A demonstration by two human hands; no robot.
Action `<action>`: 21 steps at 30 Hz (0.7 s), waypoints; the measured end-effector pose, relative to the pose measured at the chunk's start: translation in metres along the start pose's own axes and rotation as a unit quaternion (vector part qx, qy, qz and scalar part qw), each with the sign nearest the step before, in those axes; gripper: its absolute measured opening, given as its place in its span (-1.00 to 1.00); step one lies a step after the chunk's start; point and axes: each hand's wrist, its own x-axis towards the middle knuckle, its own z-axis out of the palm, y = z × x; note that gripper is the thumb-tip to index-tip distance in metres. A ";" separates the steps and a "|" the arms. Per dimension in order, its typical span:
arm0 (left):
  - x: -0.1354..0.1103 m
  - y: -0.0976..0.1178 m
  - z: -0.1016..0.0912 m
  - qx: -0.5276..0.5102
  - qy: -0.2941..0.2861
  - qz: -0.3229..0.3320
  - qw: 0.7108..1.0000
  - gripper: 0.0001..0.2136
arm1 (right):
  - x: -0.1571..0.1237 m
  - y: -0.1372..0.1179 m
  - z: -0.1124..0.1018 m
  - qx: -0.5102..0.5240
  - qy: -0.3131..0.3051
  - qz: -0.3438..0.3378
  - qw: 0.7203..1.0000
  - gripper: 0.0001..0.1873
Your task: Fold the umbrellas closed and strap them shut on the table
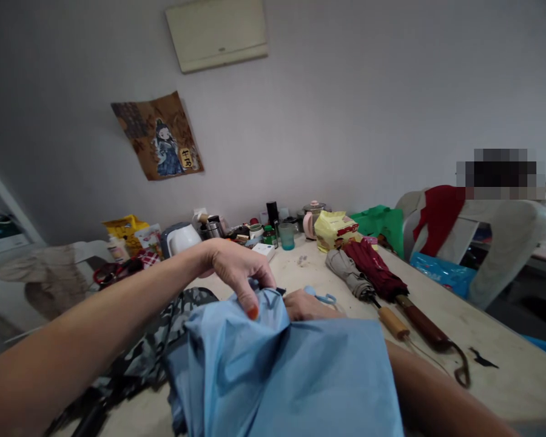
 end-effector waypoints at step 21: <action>-0.011 0.012 0.020 -0.014 0.032 -0.022 0.999 -0.61 | 0.005 0.002 0.014 -0.149 0.016 -0.071 0.986 -0.70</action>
